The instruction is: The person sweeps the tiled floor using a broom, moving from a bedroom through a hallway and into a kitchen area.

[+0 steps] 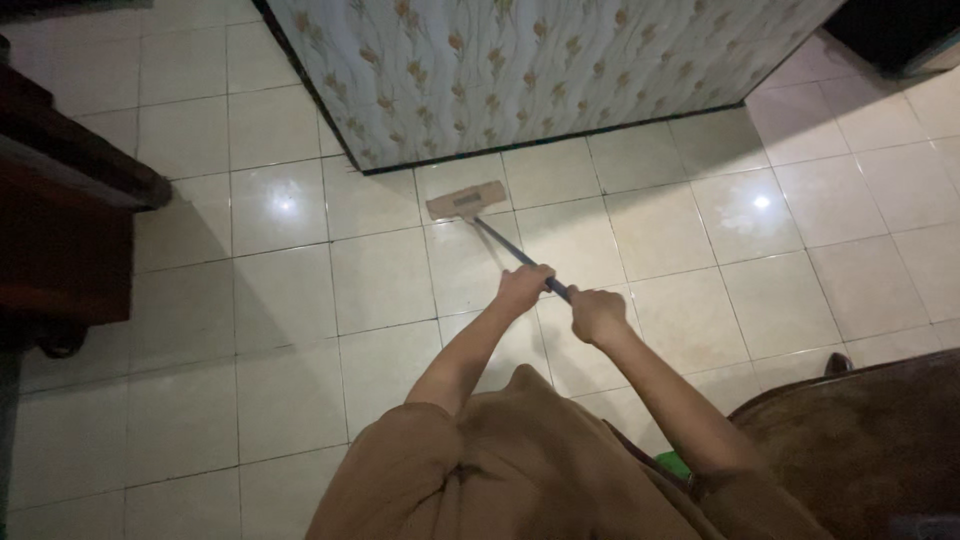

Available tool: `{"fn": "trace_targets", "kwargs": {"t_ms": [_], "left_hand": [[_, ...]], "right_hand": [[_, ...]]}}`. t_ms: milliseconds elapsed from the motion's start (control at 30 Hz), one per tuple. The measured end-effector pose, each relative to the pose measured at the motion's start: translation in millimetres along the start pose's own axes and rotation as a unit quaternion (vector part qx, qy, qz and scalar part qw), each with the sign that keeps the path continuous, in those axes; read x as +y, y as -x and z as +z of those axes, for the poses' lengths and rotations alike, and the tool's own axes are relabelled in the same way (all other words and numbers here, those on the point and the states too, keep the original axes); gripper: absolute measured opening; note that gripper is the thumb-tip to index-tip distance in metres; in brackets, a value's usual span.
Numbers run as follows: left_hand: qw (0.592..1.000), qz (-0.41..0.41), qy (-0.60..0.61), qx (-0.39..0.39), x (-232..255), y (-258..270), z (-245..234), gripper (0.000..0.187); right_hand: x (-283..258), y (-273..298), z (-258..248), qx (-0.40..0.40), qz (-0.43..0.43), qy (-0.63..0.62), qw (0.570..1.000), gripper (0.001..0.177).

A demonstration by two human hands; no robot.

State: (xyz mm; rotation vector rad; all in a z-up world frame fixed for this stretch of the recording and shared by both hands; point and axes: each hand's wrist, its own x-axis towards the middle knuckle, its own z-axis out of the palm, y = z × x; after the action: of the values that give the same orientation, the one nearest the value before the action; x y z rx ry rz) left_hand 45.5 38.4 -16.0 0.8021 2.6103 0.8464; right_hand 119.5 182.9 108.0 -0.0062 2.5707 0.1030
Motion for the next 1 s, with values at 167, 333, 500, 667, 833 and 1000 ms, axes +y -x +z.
{"fn": "trace_targets", "kwargs": {"t_ms": [167, 333, 500, 667, 833, 1000], "left_hand": [[0.998, -0.053, -0.014, -0.014, -25, 1, 17, 0.025], [0.998, -0.06, -0.013, 0.023, -36, 15, 2, 0.029], [0.995, -0.09, -0.01, 0.05, -57, 37, -20, 0.029], [0.989, -0.095, -0.029, 0.111, -75, 54, -25, 0.026], [0.989, -0.078, -0.036, 0.117, -90, 73, -41, 0.022], [0.99, -0.083, -0.051, 0.106, -96, 91, -43, 0.017]], "right_hand": [[-7, -10, 23, 0.024, -0.031, -0.04, 0.998, 0.04], [-13, -21, 4, 0.012, -0.06, -0.045, 0.997, 0.044], [-40, -35, -6, 0.02, -0.107, -0.007, 0.994, 0.038], [-71, -36, -13, 0.052, -0.135, 0.014, 0.989, 0.037], [-87, -34, -46, -0.01, -0.152, 0.031, 0.988, 0.041], [-95, -30, -35, -0.006, -0.174, 0.032, 0.984, 0.041]]}}
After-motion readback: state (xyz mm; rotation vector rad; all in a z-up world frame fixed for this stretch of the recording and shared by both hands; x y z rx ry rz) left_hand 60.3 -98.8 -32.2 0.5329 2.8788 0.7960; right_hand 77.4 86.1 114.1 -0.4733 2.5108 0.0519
